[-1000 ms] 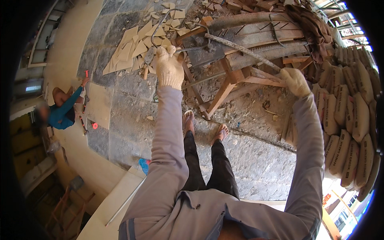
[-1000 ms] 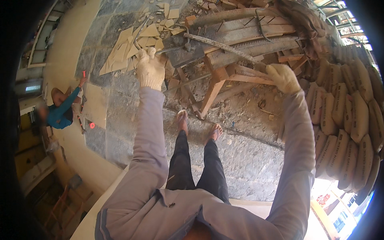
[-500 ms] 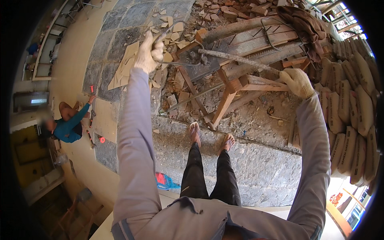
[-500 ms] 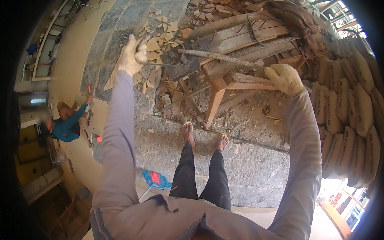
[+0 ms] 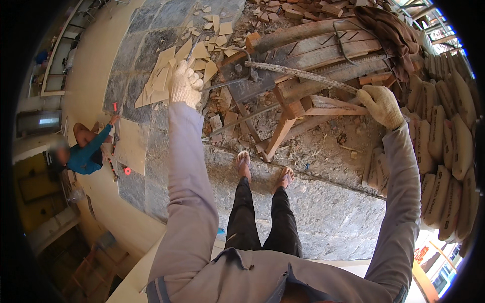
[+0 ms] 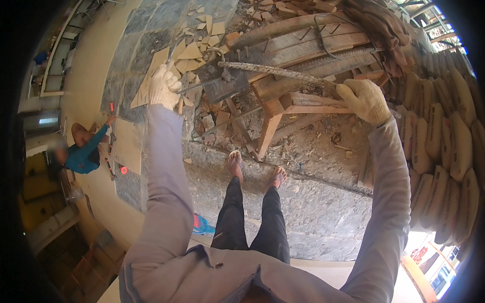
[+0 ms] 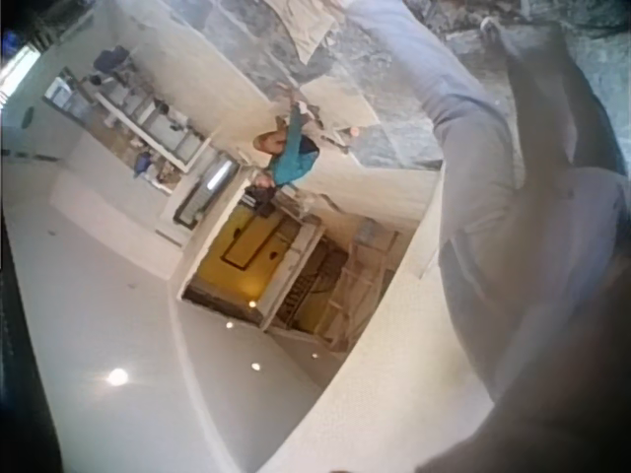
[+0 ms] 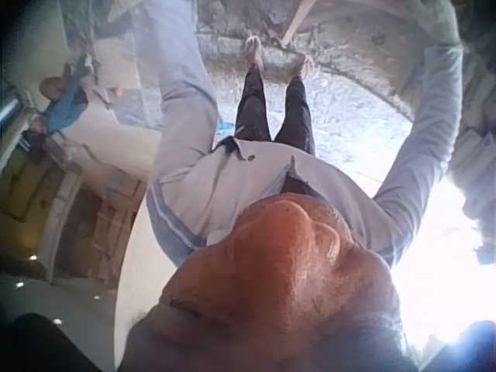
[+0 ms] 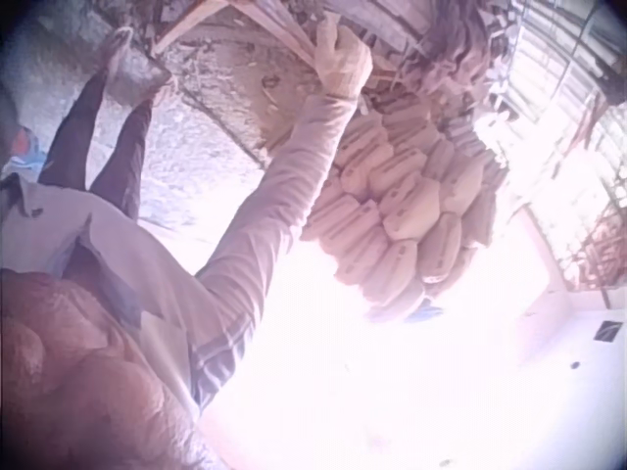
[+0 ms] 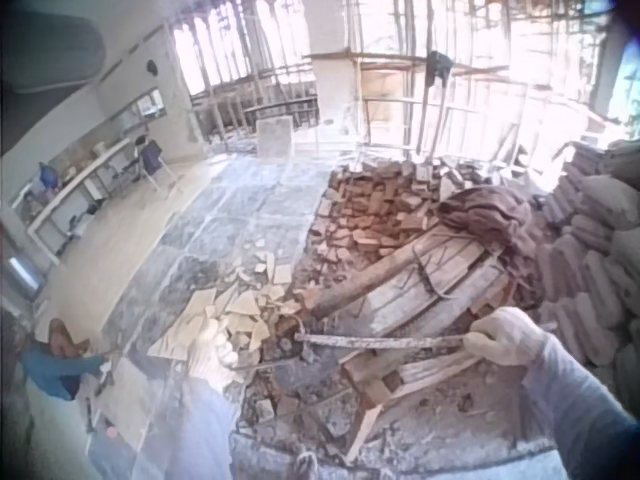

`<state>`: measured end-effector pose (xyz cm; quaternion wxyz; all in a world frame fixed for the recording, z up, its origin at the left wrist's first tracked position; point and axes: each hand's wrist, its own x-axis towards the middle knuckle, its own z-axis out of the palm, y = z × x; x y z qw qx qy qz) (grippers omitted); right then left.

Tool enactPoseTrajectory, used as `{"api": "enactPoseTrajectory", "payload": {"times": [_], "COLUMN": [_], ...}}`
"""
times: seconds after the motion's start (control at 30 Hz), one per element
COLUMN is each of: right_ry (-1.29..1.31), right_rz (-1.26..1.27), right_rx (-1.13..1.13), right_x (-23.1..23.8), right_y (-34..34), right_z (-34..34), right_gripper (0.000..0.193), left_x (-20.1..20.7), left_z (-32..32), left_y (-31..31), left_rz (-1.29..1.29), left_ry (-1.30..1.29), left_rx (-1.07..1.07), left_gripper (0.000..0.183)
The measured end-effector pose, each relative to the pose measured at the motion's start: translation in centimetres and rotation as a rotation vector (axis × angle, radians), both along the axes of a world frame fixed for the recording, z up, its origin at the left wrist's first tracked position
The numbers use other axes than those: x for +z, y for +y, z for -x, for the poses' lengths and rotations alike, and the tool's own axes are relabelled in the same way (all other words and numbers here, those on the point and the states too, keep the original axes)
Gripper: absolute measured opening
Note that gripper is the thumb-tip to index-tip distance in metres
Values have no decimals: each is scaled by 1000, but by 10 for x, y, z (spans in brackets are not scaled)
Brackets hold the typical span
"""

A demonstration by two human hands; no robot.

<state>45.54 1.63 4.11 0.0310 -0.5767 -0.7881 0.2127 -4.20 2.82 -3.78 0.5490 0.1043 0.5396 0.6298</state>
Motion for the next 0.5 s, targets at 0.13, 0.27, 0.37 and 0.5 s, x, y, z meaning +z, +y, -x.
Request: {"api": "enactPoseTrajectory", "payload": {"times": [0.13,0.27,0.37,0.5], "right_ry": [31,-21,-92,-45], "right_rz": [-72,-107,-23,-68], "right_rx": [25,30,57,107], "right_x": [-10,-2,5,-8], "right_y": [-1,11,25,25], "right_z": [2,-5,-11,-9], "right_gripper": [45,48,48,47], "left_x": [0,-4,-8,-7], "left_z": [-5,-14,-17,-21], "left_y": [3,6,-4,-11], "left_rz": [-6,-78,-60,-107], "left_ry": [21,-12,-66,-41], "left_rx": [95,133,183,177], "left_gripper": [25,26,30,34]}}
